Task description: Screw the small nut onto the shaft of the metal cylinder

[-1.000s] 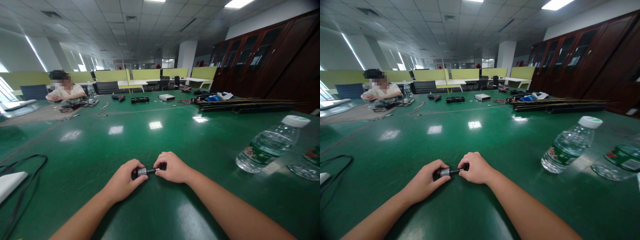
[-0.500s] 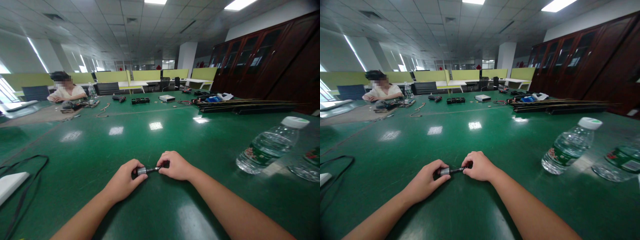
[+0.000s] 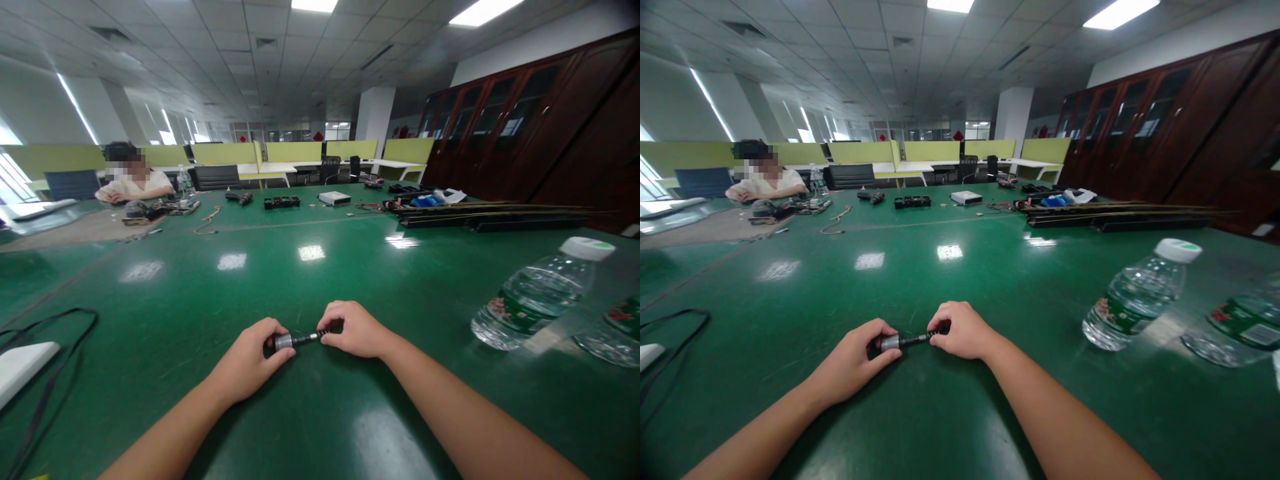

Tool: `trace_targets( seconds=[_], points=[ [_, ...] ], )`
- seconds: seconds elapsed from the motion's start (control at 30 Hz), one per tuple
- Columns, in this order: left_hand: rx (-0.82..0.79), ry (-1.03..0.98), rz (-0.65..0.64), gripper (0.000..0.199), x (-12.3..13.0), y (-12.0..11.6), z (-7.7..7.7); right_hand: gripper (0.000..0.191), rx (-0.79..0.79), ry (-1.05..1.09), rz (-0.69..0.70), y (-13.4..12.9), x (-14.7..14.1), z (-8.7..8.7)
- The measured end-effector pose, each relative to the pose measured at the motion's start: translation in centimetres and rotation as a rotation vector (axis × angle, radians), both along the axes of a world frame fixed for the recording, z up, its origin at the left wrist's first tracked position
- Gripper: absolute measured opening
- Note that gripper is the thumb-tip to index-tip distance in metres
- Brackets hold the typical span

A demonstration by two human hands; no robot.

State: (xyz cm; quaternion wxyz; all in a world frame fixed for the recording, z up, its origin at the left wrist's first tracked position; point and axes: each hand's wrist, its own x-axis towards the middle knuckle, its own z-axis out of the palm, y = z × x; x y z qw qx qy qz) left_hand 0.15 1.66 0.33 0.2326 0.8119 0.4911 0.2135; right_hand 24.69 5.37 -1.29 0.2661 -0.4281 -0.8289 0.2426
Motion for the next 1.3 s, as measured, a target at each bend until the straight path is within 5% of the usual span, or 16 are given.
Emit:
trace_targets(
  seconds=[0.3,0.43,1.3],
  points=[
    [0.017,-0.012,-0.04,0.016,-0.1,0.2,-0.5,0.026,-0.037,0.142,0.027,-1.0,-2.5,-0.8],
    [0.034,-0.04,-0.079,0.019,-0.1,0.2,-0.6,0.015,0.016,0.124,0.042,-1.8,-3.5,-0.8],
    [0.012,-0.004,-0.043,0.016,0.2,-0.1,-0.3,0.012,0.086,-0.011,0.102,-1.6,-3.1,-0.7]
  ],
)
